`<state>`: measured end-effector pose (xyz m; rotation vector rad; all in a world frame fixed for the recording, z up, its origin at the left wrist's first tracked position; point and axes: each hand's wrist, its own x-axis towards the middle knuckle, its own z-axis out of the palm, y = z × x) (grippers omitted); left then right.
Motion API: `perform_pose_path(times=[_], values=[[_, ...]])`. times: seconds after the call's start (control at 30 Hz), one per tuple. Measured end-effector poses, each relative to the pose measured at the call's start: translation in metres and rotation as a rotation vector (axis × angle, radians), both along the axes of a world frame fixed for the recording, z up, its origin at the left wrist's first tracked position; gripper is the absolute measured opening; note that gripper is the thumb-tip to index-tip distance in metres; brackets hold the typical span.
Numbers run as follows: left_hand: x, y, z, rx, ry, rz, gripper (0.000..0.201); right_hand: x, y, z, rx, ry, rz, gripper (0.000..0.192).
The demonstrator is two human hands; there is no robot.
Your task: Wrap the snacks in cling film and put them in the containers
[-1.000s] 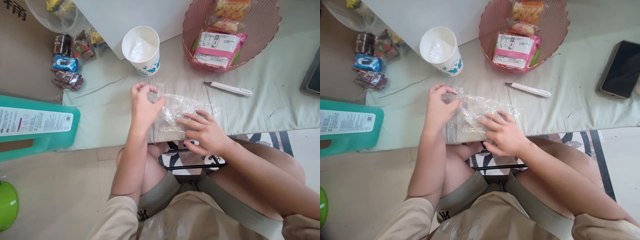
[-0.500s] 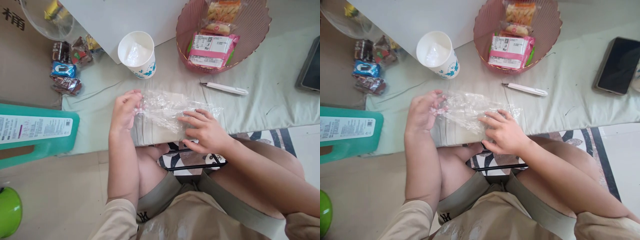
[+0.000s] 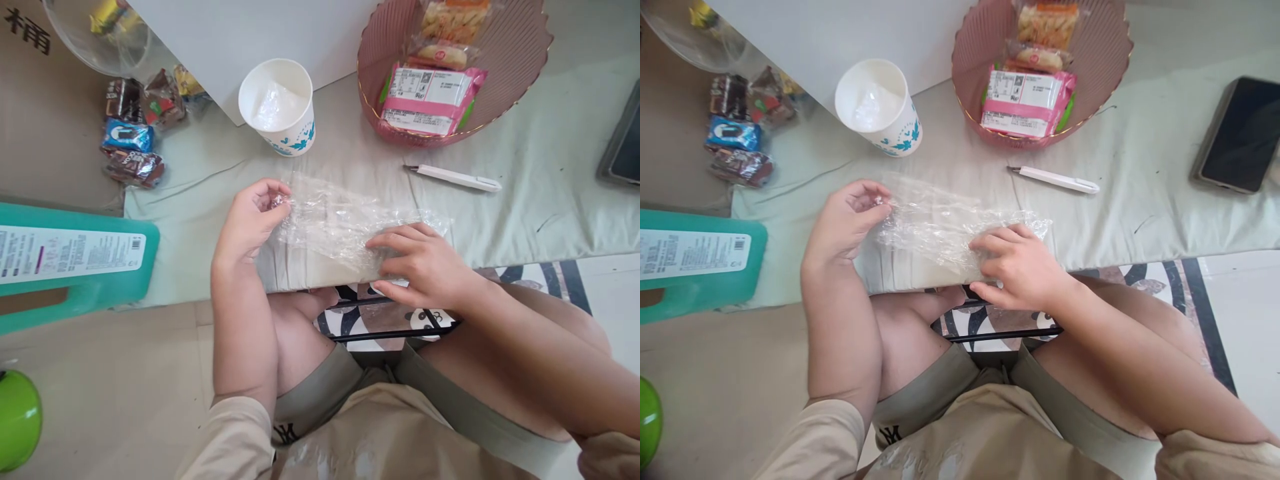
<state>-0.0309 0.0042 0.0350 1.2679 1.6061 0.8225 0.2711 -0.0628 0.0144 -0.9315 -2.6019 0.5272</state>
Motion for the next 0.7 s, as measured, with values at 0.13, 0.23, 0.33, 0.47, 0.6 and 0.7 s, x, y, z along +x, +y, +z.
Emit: perform_pose_path(times=[0.13, 0.23, 0.33, 0.47, 0.6, 0.7], values=[[0.001, 0.002, -0.003, 0.023, -0.283, 0.01, 0.031, 0.011, 0.005, 0.009, -0.128, 0.018, 0.052, 0.038], [0.002, 0.005, -0.009, 0.005, -0.404, -0.02, 0.05, 0.017, 0.01, 0.015, -0.202, 0.075, 0.074, 0.035], [0.005, 0.008, -0.013, -0.012, -0.372, -0.068, 0.069, 0.02, 0.012, 0.019, -0.244, 0.09, 0.075, 0.037], [0.005, 0.008, -0.011, 0.008, -0.288, -0.175, 0.063, 0.021, 0.015, 0.021, -0.242, 0.181, -0.053, 0.035], [0.006, 0.006, -0.006, 0.067, -0.315, -0.265, 0.055, 0.019, 0.034, 0.012, -0.18, 0.312, -0.417, 0.015], [0.009, 0.004, -0.003, 0.062, -0.373, -0.318, 0.051, 0.011, 0.053, 0.0, -0.383, 0.394, -0.389, 0.051]])
